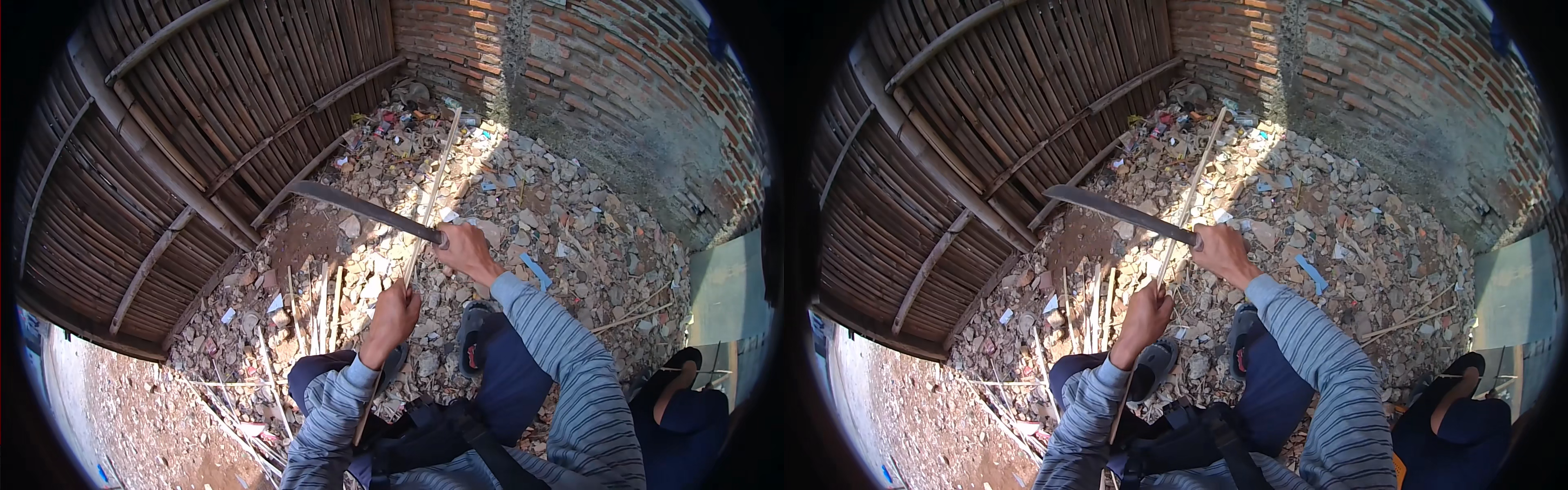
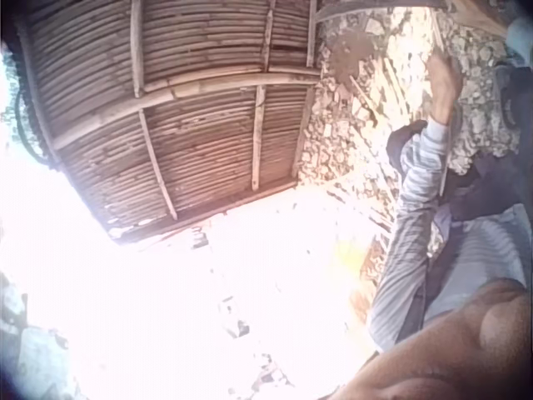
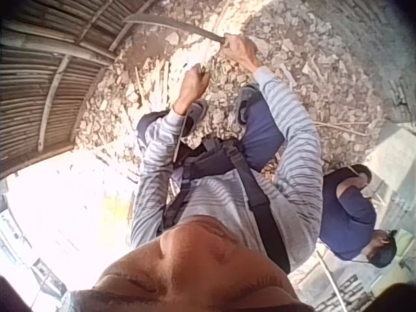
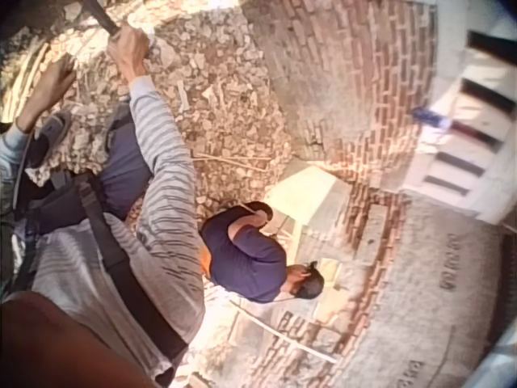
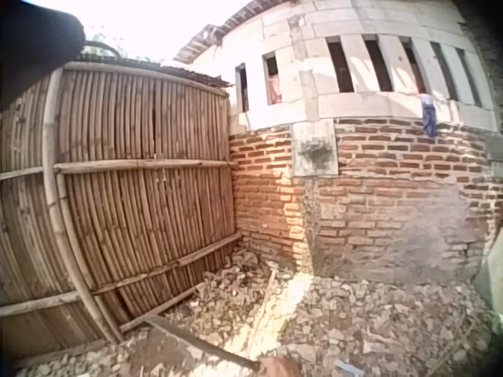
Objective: The person whittles and shaves bamboo sticks using a machete, peeling and splitting the wood with their hands and the blade.
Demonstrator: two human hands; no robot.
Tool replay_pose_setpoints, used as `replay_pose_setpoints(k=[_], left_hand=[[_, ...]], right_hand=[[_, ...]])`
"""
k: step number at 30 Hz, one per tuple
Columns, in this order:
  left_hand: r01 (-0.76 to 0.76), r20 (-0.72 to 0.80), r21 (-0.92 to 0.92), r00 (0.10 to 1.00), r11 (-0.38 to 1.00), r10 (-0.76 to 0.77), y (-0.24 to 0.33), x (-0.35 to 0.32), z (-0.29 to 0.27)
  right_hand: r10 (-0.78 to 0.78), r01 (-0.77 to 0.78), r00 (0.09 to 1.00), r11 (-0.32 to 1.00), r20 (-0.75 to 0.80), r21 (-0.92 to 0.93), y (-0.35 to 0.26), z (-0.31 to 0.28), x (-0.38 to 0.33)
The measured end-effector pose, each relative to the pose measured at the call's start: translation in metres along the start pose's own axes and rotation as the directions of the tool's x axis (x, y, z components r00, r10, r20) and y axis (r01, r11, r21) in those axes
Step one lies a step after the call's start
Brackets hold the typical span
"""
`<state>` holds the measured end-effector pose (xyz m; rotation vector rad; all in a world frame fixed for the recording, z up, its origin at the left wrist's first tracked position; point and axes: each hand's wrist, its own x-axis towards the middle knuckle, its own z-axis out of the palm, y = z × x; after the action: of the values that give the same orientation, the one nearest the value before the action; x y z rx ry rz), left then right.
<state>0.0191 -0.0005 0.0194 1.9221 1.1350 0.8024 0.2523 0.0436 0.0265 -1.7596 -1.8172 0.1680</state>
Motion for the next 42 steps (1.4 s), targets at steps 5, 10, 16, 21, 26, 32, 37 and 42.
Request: replay_pose_setpoints(k=[5,10,16,21,26,32,37,42], left_hand=[[0.006,0.120,0.033,0.993,0.999,-0.010,0.003,-0.011,0.007],[0.025,0.146,-0.028,0.989,0.999,-0.021,0.002,-0.003,0.009],[0.061,0.140,-0.218,0.990,0.974,-0.031,-0.008,0.010,0.012],[0.165,0.236,-0.299,0.967,0.940,-0.095,-0.017,0.014,0.006],[0.196,0.246,-0.362,0.963,0.911,-0.110,-0.024,0.015,0.009],[0.174,0.210,-0.267,0.970,0.948,-0.119,-0.006,0.010,0.005],[0.150,0.180,-0.235,0.978,0.960,-0.109,0.003,0.008,0.004],[0.142,0.154,-0.201,0.982,0.969,-0.112,-0.002,0.004,0.003]], right_hand=[[0.192,-0.190,0.973,0.981,-0.127,0.025,0.047,-0.020,0.013],[0.178,-0.178,0.983,0.984,-0.038,0.000,0.034,-0.023,0.001],[0.055,-0.055,0.998,0.998,0.013,0.010,0.004,-0.007,-0.016],[-0.073,0.068,0.989,0.997,0.130,0.041,-0.022,-0.003,-0.023],[-0.140,0.131,0.980,0.989,0.144,0.068,-0.036,-0.003,-0.029],[-0.117,0.110,0.984,0.992,0.137,0.057,-0.029,0.002,-0.025],[0.030,-0.038,0.997,0.993,0.072,0.112,-0.009,-0.001,-0.013],[-0.019,0.015,0.992,0.999,0.128,0.033,-0.013,-0.005,-0.018]])
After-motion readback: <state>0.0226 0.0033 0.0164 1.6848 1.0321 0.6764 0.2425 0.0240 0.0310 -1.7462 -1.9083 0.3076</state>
